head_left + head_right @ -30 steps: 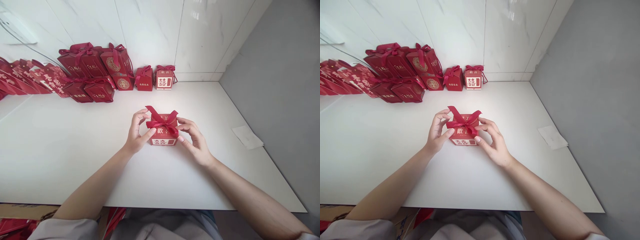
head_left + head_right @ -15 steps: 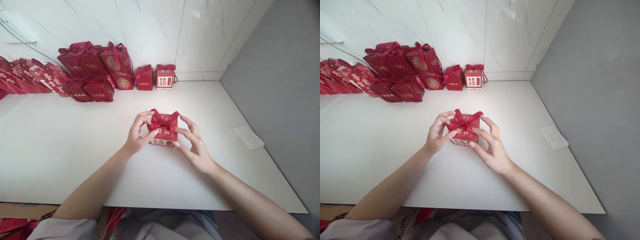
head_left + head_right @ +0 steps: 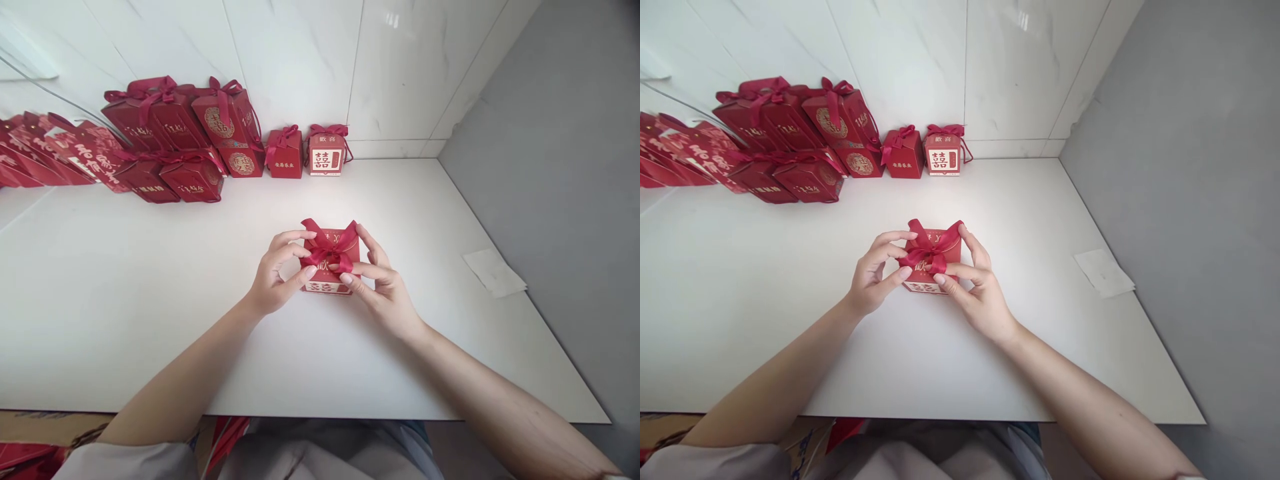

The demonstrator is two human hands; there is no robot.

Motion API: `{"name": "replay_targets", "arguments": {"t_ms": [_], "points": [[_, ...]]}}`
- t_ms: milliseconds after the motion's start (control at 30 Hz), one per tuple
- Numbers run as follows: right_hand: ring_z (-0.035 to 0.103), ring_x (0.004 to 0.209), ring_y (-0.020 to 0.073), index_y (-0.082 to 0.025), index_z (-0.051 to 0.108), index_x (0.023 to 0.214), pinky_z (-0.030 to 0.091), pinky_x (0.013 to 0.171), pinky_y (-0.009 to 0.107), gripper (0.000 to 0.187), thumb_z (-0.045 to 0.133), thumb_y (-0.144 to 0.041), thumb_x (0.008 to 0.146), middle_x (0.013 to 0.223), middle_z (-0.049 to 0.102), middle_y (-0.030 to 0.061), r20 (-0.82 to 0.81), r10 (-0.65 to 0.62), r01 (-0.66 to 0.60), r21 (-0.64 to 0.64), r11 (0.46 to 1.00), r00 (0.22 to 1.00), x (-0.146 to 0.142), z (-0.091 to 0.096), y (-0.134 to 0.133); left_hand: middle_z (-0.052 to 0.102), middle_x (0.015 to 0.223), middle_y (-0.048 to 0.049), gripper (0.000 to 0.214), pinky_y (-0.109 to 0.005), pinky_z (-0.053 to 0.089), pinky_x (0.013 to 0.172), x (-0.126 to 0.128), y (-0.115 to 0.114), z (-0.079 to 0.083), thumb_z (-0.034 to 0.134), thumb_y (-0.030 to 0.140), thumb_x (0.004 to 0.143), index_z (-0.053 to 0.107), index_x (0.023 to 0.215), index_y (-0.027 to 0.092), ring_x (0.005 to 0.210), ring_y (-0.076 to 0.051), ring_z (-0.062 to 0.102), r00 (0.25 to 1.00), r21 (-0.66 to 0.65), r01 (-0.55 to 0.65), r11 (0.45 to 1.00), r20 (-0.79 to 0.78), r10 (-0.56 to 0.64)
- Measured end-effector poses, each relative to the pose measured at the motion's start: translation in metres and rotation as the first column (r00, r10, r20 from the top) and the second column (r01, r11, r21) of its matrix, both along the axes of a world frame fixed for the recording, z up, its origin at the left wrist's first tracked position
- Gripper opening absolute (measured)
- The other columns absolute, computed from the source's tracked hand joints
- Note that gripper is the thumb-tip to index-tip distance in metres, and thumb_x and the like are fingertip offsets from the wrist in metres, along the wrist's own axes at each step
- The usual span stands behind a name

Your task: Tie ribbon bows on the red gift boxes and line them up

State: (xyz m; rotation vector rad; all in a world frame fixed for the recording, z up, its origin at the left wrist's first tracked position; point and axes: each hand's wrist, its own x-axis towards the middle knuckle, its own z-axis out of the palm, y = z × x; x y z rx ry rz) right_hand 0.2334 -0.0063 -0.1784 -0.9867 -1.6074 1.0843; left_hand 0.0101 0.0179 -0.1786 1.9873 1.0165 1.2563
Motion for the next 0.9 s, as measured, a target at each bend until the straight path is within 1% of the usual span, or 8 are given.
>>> {"name": "replay_targets", "arguments": {"t_ms": [67, 233, 367, 467, 733, 800, 867, 900], "points": [[0.013, 0.155, 0.0287, -0.033, 0.076, 0.093, 0.018, 0.126, 0.057, 0.014, 0.066, -0.043, 0.093, 0.164, 0.026, -0.0096, -0.032, 0.037, -0.039, -0.038, 0.999, 0.999, 0.003, 0.001, 0.001, 0.060, 0.130, -0.0082, 0.014, -0.053, 0.044, 0.110, -0.001, 0.000, -0.001, 0.063, 0.037, 0.091, 0.064, 0.087, 0.023, 0.124, -0.028, 0.056, 1.000, -0.020, 0.002, 1.000, 0.020, -0.002], [0.018, 0.154, 0.0297, -0.029, 0.068, 0.086, 0.034, 0.120, 0.057, 0.019, 0.062, -0.045, 0.094, 0.163, 0.029, -0.0062, -0.116, 0.108, -0.119, -0.098, 0.988, 0.987, 0.012, 0.001, 0.005, 0.059, 0.132, -0.0086, 0.029, -0.054, 0.048, 0.105, -0.004, 0.004, -0.004, 0.061, 0.044, 0.091, 0.058, 0.075, 0.021, 0.126, -0.031, 0.054, 0.995, -0.133, -0.030, 0.991, 0.088, 0.042], [0.023, 0.153, 0.0284, -0.027, 0.063, 0.077, 0.031, 0.121, 0.057, 0.025, 0.060, -0.044, 0.096, 0.159, 0.039, -0.0038, -0.116, 0.067, -0.081, -0.118, 0.990, 0.991, 0.013, 0.001, 0.007, 0.058, 0.131, -0.0079, 0.032, -0.052, 0.048, 0.104, -0.005, 0.006, -0.006, 0.062, 0.044, 0.092, 0.059, 0.071, 0.020, 0.122, -0.030, 0.057, 0.993, -0.173, -0.023, 0.985, 0.109, 0.042], [0.027, 0.151, 0.0292, -0.027, 0.064, 0.075, 0.031, 0.121, 0.058, 0.025, 0.063, -0.043, 0.094, 0.155, 0.044, -0.0031, -0.118, 0.037, -0.053, -0.132, 0.990, 0.992, 0.013, 0.002, 0.008, 0.058, 0.131, -0.0075, 0.030, -0.052, 0.046, 0.107, -0.004, 0.005, -0.005, 0.062, 0.043, 0.092, 0.060, 0.071, 0.020, 0.120, -0.028, 0.058, 0.994, -0.179, -0.019, 0.984, 0.104, 0.038], [0.030, 0.150, 0.0314, -0.026, 0.062, 0.068, 0.035, 0.118, 0.058, 0.030, 0.064, -0.042, 0.093, 0.147, 0.052, -0.0009, -0.083, 0.059, -0.068, -0.107, 0.992, 0.995, 0.016, 0.004, 0.007, 0.062, 0.123, -0.0061, 0.035, -0.050, 0.045, 0.109, 0.006, -0.007, 0.008, 0.071, 0.039, 0.085, 0.051, 0.063, 0.020, 0.121, -0.028, 0.057, 0.995, -0.070, -0.095, 0.993, -0.019, 0.093], [0.030, 0.150, 0.0311, -0.026, 0.061, 0.069, 0.037, 0.117, 0.057, 0.030, 0.064, -0.043, 0.093, 0.146, 0.053, -0.0004, -0.084, 0.068, -0.078, -0.124, 0.989, 0.994, 0.016, 0.005, 0.007, 0.062, 0.123, -0.0063, 0.029, -0.051, 0.044, 0.109, 0.009, -0.010, 0.011, 0.074, 0.035, 0.083, 0.053, 0.070, 0.020, 0.123, -0.029, 0.056, 0.993, -0.048, -0.114, 0.992, -0.024, 0.113], [0.031, 0.149, 0.0305, -0.026, 0.062, 0.070, 0.038, 0.117, 0.056, 0.029, 0.064, -0.042, 0.093, 0.146, 0.053, -0.0001, -0.091, 0.080, -0.092, -0.136, 0.986, 0.993, 0.016, 0.006, 0.007, 0.061, 0.123, -0.0072, 0.021, -0.051, 0.045, 0.108, 0.011, -0.012, 0.015, 0.076, 0.032, 0.081, 0.058, 0.087, 0.022, 0.123, -0.029, 0.056, 0.994, -0.030, -0.107, 0.994, -0.024, 0.106], [0.032, 0.149, 0.0301, -0.026, 0.063, 0.070, 0.037, 0.117, 0.055, 0.028, 0.064, -0.042, 0.094, 0.146, 0.053, 0.0000, -0.094, 0.093, -0.105, -0.139, 0.985, 0.991, 0.016, 0.006, 0.007, 0.060, 0.124, -0.0078, 0.024, -0.050, 0.046, 0.106, 0.012, -0.013, 0.016, 0.076, 0.031, 0.080, 0.060, 0.097, 0.024, 0.123, -0.029, 0.056, 0.995, -0.023, -0.092, 0.995, -0.035, 0.091]]}}
